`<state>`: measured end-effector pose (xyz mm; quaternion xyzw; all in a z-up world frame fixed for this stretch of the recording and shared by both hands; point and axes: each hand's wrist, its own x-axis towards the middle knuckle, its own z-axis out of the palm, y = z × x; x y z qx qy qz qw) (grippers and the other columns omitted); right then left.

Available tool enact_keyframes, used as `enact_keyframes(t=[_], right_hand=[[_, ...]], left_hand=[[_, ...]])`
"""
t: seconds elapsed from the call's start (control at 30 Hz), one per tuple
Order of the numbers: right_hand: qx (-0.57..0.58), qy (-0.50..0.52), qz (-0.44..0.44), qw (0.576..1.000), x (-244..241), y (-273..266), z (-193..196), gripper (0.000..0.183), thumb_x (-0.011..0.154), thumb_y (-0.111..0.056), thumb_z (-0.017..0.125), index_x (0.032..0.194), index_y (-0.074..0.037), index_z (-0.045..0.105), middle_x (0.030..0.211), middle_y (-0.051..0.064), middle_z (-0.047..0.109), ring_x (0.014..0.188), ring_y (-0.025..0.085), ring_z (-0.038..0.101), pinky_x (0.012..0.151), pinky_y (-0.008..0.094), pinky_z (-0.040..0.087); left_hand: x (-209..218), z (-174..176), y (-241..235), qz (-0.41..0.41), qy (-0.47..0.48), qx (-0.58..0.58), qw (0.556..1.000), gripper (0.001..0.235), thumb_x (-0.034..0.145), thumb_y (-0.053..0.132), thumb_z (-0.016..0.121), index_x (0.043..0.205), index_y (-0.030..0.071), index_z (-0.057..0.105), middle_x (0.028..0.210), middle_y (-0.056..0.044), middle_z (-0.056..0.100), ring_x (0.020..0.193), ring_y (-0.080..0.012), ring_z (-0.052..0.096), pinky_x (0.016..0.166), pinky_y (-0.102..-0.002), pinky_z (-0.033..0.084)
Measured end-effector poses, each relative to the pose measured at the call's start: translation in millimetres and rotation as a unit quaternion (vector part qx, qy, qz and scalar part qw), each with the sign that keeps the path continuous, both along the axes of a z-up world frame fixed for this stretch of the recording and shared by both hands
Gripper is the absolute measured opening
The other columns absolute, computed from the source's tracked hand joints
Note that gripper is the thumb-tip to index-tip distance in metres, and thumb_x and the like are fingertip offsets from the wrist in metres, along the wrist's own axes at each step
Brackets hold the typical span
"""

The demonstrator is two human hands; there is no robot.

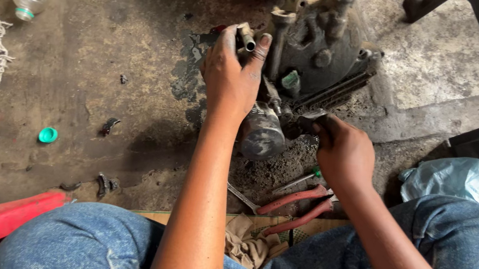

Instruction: The person scrubs a dirty mechanical component, likely an engine cylinder head, using a wire brush. They rotate the part to access different surfaces and continue scrubbing to remove grime and residue.

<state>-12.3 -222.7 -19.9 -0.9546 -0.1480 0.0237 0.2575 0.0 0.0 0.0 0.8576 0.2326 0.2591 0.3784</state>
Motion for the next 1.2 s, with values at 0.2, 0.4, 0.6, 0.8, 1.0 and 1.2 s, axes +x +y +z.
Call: enact_keyframes(t=[0.2,0.4,0.6,0.8,1.0,1.2], right_hand=[[-0.032,-0.041,0.07,0.996,-1,1,-5,0.014,0.101,-0.021,0.067,0.099,-0.009,0.072,0.089,0.012,0.075,0.074,0.035,0.07,0.064,0.048,0.053],[0.05,-0.026,0.016,0.998,8,-6,-15,0.019,0.096,-0.008,0.061,0.103,-0.017,0.077,0.096,0.01,0.078,0.077,0.032,0.073,0.066,0.044,0.055],[0.264,0.032,-0.039,0.963,30,-14,-21,0.019,0.105,-0.016,0.066,0.122,-0.01,0.072,0.11,0.011,0.077,0.092,0.022,0.074,0.079,0.037,0.058],[0.276,0.113,-0.076,0.951,10,0,-25,0.024,0.103,-0.02,0.065,0.118,-0.003,0.074,0.097,0.01,0.078,0.075,0.014,0.062,0.067,0.035,0.051],[0.169,0.078,-0.014,0.982,-10,-1,-20,0.026,0.103,-0.023,0.066,0.117,-0.003,0.074,0.089,0.013,0.077,0.071,0.015,0.062,0.066,0.033,0.049],[0.134,0.129,-0.095,0.978,3,-9,-4,0.026,0.099,-0.023,0.063,0.113,-0.007,0.076,0.094,0.013,0.078,0.069,0.023,0.066,0.064,0.04,0.051]], left_hand=[[-1,3,-3,0.0,0.0,-0.005,1.0,0.069,0.095,0.065,0.057,0.129,0.006,0.062,0.123,-0.013,0.07,0.122,-0.0347,0.06,0.11,-0.051,0.038],[-1,-3,1,-0.005,0.008,-0.01,1.0,0.071,0.095,0.067,0.056,0.129,0.005,0.061,0.123,-0.013,0.07,0.125,-0.0338,0.061,0.113,-0.05,0.039],[2,-2,4,-0.002,-0.007,0.015,1.0,0.073,0.095,0.066,0.056,0.134,0.004,0.059,0.128,-0.017,0.067,0.124,-0.0373,0.058,0.11,-0.051,0.036],[1,2,1,-0.007,-0.001,-0.017,1.0,0.073,0.094,0.067,0.057,0.133,0.005,0.059,0.129,-0.015,0.068,0.126,-0.0354,0.059,0.111,-0.049,0.04],[-2,2,1,0.001,-0.01,0.005,1.0,0.072,0.095,0.064,0.059,0.133,0.003,0.058,0.13,-0.017,0.066,0.126,-0.0375,0.055,0.11,-0.052,0.037],[-4,7,0,-0.008,0.021,-0.021,1.0,0.068,0.094,0.062,0.06,0.131,0.006,0.059,0.127,-0.015,0.068,0.126,-0.0353,0.057,0.113,-0.05,0.036]])
